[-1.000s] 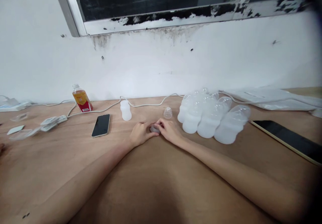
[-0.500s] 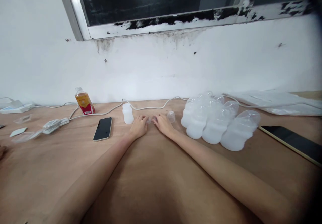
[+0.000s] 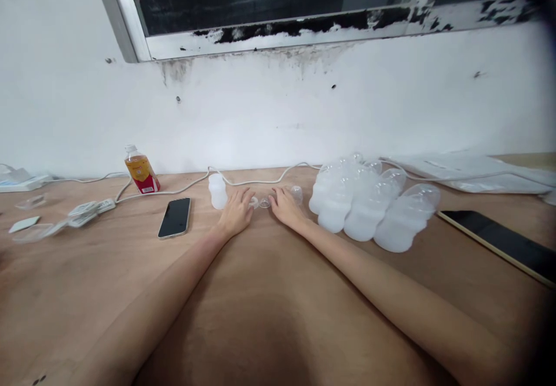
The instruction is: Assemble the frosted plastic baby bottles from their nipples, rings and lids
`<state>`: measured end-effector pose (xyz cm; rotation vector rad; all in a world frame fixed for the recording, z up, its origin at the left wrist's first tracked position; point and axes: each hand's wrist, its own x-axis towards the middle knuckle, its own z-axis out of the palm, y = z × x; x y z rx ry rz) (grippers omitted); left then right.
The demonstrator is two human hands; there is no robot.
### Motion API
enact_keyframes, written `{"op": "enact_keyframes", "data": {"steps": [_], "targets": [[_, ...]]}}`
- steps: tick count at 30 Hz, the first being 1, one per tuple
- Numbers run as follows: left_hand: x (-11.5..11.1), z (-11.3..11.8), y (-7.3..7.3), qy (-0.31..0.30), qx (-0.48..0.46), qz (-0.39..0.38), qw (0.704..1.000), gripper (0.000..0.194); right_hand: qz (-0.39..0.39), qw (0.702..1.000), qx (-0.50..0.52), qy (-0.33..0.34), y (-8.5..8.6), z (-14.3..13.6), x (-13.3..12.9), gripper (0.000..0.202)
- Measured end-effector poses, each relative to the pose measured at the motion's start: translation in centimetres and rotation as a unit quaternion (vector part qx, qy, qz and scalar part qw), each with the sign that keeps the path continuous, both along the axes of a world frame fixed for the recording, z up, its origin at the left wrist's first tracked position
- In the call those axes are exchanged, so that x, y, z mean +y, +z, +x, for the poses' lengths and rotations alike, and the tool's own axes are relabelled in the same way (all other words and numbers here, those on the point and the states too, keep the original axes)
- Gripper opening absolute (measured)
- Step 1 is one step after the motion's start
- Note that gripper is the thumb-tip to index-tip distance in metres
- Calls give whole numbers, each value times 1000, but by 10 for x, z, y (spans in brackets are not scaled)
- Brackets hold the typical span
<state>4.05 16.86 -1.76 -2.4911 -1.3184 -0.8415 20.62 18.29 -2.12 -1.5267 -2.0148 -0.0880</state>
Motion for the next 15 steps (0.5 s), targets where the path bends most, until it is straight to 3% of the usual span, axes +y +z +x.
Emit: {"op": "enact_keyframes", "data": {"steps": [11,13,15], "targets": [[5,-4,-4,40,-77,-44,995,38,-23,998,-36,-50,-1,2,-3,35],[6,-5,-3,50,-101,-51,992,37,-20,997,-44,-53,5,-1,-6,33],[8,-7,-3,57,-123,-59,989,35,-6,997,-53,-53,21,-4,-13,32]]}}
